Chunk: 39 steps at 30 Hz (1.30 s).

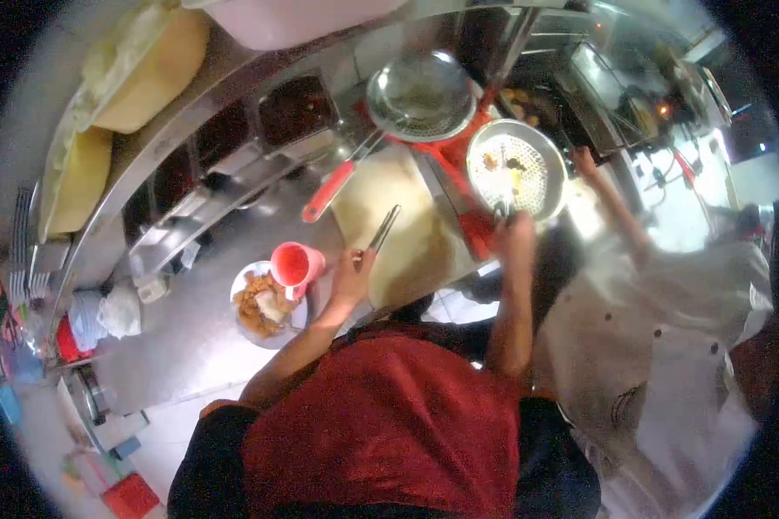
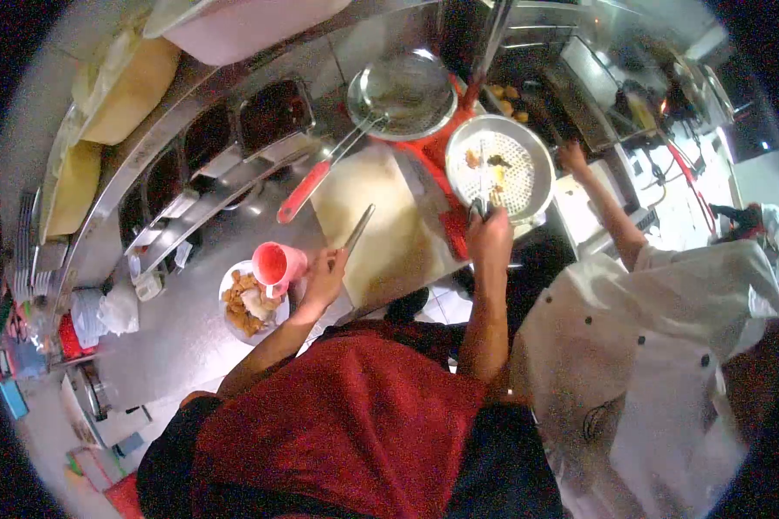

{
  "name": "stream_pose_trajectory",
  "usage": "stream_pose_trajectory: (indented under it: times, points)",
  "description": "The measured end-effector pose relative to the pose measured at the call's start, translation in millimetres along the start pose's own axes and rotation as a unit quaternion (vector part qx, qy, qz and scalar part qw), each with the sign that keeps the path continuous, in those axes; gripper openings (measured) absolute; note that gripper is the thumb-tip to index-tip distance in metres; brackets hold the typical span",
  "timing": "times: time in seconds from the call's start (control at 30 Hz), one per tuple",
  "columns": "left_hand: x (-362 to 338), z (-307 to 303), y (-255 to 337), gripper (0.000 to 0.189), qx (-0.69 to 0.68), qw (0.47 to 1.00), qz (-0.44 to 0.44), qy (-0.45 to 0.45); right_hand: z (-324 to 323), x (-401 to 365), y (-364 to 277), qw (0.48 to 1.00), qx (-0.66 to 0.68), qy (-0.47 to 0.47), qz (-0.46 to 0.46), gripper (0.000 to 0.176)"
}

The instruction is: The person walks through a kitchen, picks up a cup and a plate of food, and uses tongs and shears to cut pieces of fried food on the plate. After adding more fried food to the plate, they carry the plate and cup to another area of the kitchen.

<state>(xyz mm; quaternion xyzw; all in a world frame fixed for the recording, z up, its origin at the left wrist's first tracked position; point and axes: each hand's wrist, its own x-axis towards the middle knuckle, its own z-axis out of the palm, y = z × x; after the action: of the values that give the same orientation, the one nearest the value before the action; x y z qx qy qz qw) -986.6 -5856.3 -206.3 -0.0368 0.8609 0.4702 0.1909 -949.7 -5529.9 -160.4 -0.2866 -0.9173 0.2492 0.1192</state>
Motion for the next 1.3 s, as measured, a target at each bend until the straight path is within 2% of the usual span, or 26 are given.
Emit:
stream_pose_trajectory:
  times: [0.07, 0.1, 0.13, 0.17, 0.2, 0.23, 0.3, 0.33, 0.4, 0.5, 0.6, 0.63, 0.67, 0.73, 0.87, 0.97, 1.03, 1.07, 1.13, 1.23, 1.27, 1.3]
  points:
    - [-7.5, -2.7, 26.9, 0.044, -0.029, 0.989, 0.119, 0.081, 1.7, -17.9, -5.8, 0.99, 0.053, 0.085, -0.096, 0.027]
    - [-10.0, -6.6, 42.1, 0.044, -0.025, 0.989, 0.119, 0.079, -16.4, -30.4, -36.6, 0.995, 0.099, -0.006, -0.028, 0.027]
    - [-10.1, -10.3, 59.4, 0.042, -0.023, 0.986, 0.151, 0.073, 14.8, -37.2, -12.9, 0.98, 0.182, -0.066, -0.036, 0.029]
    - [-8.2, -10.5, 72.8, 0.04, -0.021, 0.98, 0.185, 0.065, 12.2, -51.4, -27.5, 0.985, 0.127, -0.115, -0.016, 0.021]
    - [-6.1, -7.4, 82.0, 0.04, -0.019, 0.979, 0.192, 0.061, 34.7, -61.4, -19.0, 0.982, 0.11, -0.131, -0.08, 0.021]
    - [-3.8, -4.0, 90.0, 0.041, -0.055, 0.977, 0.203, 0.043, 49.8, -72.3, -16.5, 0.97, 0.154, -0.152, -0.108, 0.023]
    - [2.6, 4.4, 102.1, 0.042, -0.089, 0.972, 0.219, 0.02, 81.3, -94.3, -9.0, 0.983, 0.112, -0.136, -0.058, 0.026]
    - [6.8, 7.0, 106.9, 0.045, -0.053, 0.975, 0.216, 0.002, 85.1, -101.5, -13.0, 0.985, 0.114, -0.131, -0.018, 0.026]
    - [14.5, 15.3, 113.1, 0.048, -0.012, 0.976, 0.216, -0.022, 79.9, -106.7, -19.4, 0.987, 0.118, -0.114, 0.003, 0.026]
    - [17.5, 33.9, 122.5, 0.051, 0.061, 0.99, 0.113, -0.048, 84.5, -110.5, -11.8, 0.991, 0.104, -0.079, 0.018, 0.026]
    - [35.0, 62.5, 89.2, 0.055, 0.005, 0.996, 0.077, -0.038, 84.8, -106.3, -4.1, 0.993, 0.093, -0.066, -0.001, 0.026]
    - [36.1, 63.5, 82.7, 0.057, 0.003, 0.998, 0.011, -0.058, 81.7, -106.3, -2.8, 0.993, 0.096, -0.072, -0.014, 0.026]
    - [38.4, 63.7, 71.3, 0.057, 0.005, 0.998, 0.015, -0.062, 78.9, -106.7, -0.4, 0.993, 0.096, -0.067, -0.011, 0.026]
    - [48.1, 68.6, 43.4, 0.06, 0.008, 0.997, 0.075, -0.012, 73.9, -105.4, 3.3, 0.987, 0.124, -0.097, -0.016, 0.032]
    - [38.6, 63.9, 76.1, 0.062, 0.031, 0.99, 0.138, 0.006, 74.1, -113.0, 4.8, 0.987, 0.112, -0.112, -0.036, 0.037]
    - [49.5, 86.9, 99.7, 0.063, 0.01, 0.99, 0.14, -0.025, 62.7, -106.1, -9.5, 0.986, 0.09, -0.137, -0.025, 0.047]
    - [56.8, 108.4, 114.2, 0.061, -0.039, 0.98, 0.192, -0.02, 52.1, -102.7, -18.1, 0.984, 0.083, -0.159, 0.001, 0.049]
    - [58.5, 117.2, 122.9, 0.061, -0.042, 0.98, 0.194, -0.018, 50.4, -102.1, -17.7, 0.984, 0.081, -0.157, -0.001, 0.049]
    - [55.1, 132.0, 140.4, 0.063, 0.026, 0.986, 0.161, -0.016, 47.6, -106.9, -14.4, 0.985, 0.096, -0.126, -0.074, 0.063]
    - [59.0, 152.2, 150.5, 0.066, 0.05, 0.984, 0.17, -0.017, 44.5, -108.0, -11.6, 0.981, 0.112, -0.153, -0.031, 0.073]
    - [59.8, 155.0, 151.3, 0.067, 0.064, 0.98, 0.188, -0.022, 42.0, -109.2, -11.2, 0.982, 0.111, -0.152, -0.03, 0.073]
    - [60.5, 155.9, 150.3, 0.067, 0.066, 0.982, 0.169, -0.043, 39.1, -111.8, -10.0, 0.984, 0.107, -0.137, -0.032, 0.073]
